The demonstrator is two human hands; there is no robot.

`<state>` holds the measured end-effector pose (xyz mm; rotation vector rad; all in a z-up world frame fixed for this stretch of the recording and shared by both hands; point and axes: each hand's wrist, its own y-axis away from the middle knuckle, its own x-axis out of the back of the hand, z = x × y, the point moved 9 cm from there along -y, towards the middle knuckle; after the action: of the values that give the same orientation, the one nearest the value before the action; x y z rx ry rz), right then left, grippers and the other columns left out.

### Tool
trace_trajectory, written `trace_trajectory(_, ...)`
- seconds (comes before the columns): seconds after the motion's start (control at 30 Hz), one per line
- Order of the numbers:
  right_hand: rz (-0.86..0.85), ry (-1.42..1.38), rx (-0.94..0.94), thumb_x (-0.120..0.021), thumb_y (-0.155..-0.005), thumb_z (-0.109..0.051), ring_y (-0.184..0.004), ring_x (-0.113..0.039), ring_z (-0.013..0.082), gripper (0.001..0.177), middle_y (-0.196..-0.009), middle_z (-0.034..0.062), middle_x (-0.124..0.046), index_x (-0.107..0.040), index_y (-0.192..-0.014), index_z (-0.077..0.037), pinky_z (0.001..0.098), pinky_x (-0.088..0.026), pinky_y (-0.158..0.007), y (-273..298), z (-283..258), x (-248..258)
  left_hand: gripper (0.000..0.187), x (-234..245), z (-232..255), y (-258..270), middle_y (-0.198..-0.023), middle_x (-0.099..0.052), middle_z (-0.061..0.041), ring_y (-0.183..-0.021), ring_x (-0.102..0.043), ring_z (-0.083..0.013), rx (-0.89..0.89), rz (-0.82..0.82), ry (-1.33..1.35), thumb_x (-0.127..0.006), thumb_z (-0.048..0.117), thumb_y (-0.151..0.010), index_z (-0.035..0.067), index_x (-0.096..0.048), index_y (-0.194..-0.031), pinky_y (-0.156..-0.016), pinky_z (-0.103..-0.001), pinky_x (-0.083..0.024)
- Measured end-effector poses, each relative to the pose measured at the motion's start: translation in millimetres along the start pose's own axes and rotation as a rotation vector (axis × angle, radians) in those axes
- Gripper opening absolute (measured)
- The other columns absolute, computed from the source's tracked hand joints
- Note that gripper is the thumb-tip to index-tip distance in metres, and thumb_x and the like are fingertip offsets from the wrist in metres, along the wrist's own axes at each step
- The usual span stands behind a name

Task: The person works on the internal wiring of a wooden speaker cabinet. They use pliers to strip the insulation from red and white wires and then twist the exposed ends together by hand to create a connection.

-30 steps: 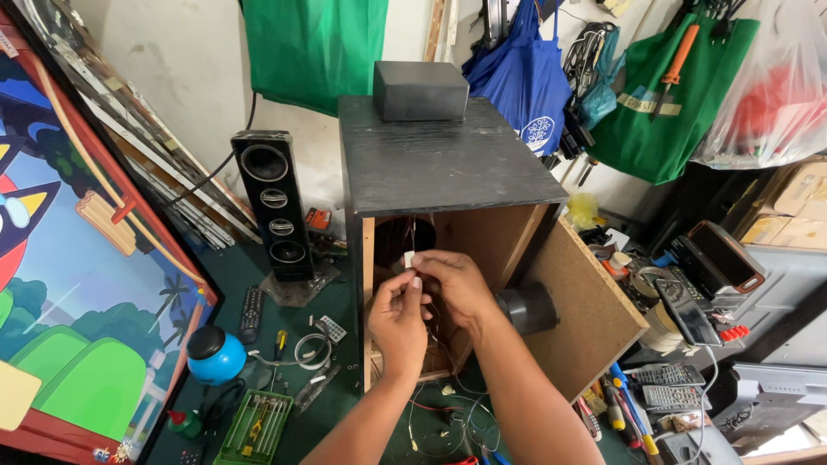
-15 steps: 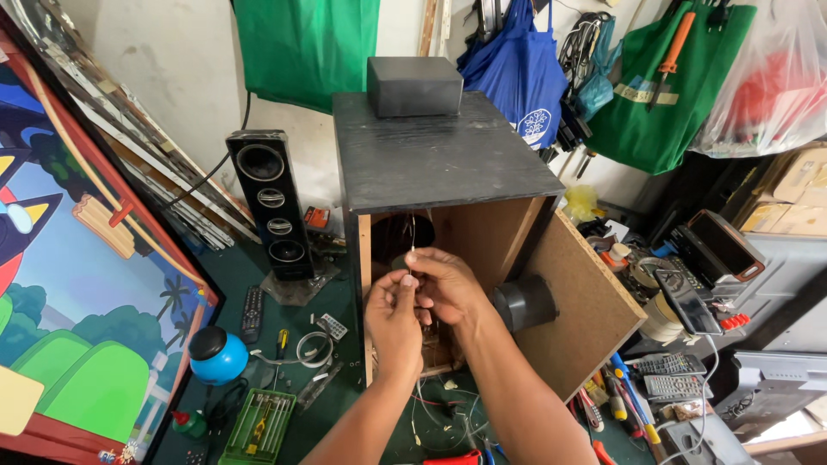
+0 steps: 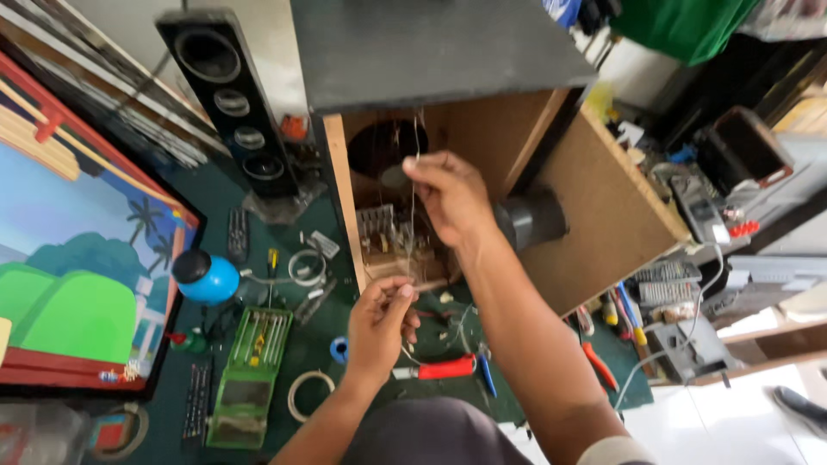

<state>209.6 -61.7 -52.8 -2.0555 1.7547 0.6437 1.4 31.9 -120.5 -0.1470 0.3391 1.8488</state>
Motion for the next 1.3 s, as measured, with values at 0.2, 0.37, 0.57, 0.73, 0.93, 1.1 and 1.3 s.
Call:
trace_trajectory(0.2, -0.14, -0.04, -0.016, -0.079, -0.086, -0.001, -0.086, -0.072, 0.0171, 0.013, -0.101, 0.0133, -0.08, -0.079, -0.099, 0.0, 0.0249, -0.046, -0.067, 5, -11, -11, 0.022, 39, -53, 32, -0.091, -0.068, -0.017, -0.066, -0.069, -0.0228, 0.016, -0.109, 0.038, -0.065, 0.01, -0.103, -0.004, -0.072, -0.118, -0.052, -0.037, -0.069)
trace_trajectory(0.37, -0.076, 0.021, 0.001, -0.088, -0.085, -0.007, -0.07, -0.062, 0.0106, 0.012, -0.079, 0.0042, -0.073, -0.079, -0.093, -0.006, 0.0217, -0.046, -0.066, 20, -21, -19, 0.023, 55, -69, 60, -0.089, -0.073, -0.012, -0.078, -0.074, -0.022, 0.064, -0.163, -0.052, -0.065, 0.012, -0.104, -0.003, -0.072, -0.119, -0.075, -0.036, -0.067)
trace_trajectory(0.57, -0.151, 0.194, -0.046, -0.085, -0.089, -0.015, -0.08, -0.065, 0.0115, 0.019, -0.096, 0.0088, -0.078, -0.081, -0.105, -0.005, 0.0209, -0.047, -0.067, 44, -23, -28, 0.024, 63, -81, 75, -0.096, -0.079, -0.015, -0.089, -0.076, -0.0209, 0.054, -0.152, -0.01, -0.069, 0.009, -0.1, -0.003, -0.075, -0.121, -0.087, -0.034, -0.068)
trace_trajectory(0.73, -0.107, 0.266, 0.053, -0.088, -0.086, -0.012, -0.067, -0.059, 0.0067, 0.014, -0.083, 0.0055, -0.077, -0.081, -0.097, -0.006, 0.0193, -0.042, -0.06, 32, -26, -19, 0.027, 60, -82, 79, -0.099, -0.084, -0.017, -0.09, -0.079, -0.0213, 0.105, -0.129, -0.066, -0.069, 0.01, -0.1, -0.002, -0.076, -0.122, -0.087, -0.031, -0.067)
trace_trajectory(0.93, -0.106, 0.233, 0.045, -0.084, -0.087, -0.014, -0.071, -0.059, 0.0094, 0.013, -0.085, 0.0081, -0.076, -0.08, -0.096, -0.006, 0.0209, -0.041, -0.059, 32, -45, -32, 0.03, 42, -83, 80, -0.107, -0.086, -0.018, -0.103, -0.083, -0.0231, 0.118, -0.198, -0.14, -0.069, 0.018, -0.099, 0.003, -0.078, -0.123, -0.089, -0.033, -0.069)
trace_trajectory(1.1, -0.27, 0.161, -0.127, -0.074, -0.098, -0.016, -0.081, -0.078, 0.0227, 0.014, -0.091, 0.011, -0.075, -0.07, -0.104, -0.003, 0.0311, -0.065, -0.07, 65, -26, -37, 0.028, 37, -99, 85, -0.109, -0.087, -0.011, -0.103, -0.082, -0.0146, 0.087, -0.286, -0.24, -0.07, 0.018, -0.1, 0.006, -0.078, -0.124, -0.092, -0.027, -0.065)
trace_trajectory(1.3, -0.303, 0.46, -0.043, -0.066, -0.105, -0.031, -0.064, -0.067, 0.018, 0.027, -0.071, 0.0104, -0.071, -0.066, -0.099, -0.004, 0.0305, -0.053, -0.065, 174, -5, 13, 0.037, 42, -98, 97, -0.121, -0.087, -0.002, -0.109, -0.081, -0.0086, 0.144, -0.372, -0.478, -0.071, 0.021, -0.096, 0.017, -0.077, -0.132, -0.099, -0.024, -0.062)
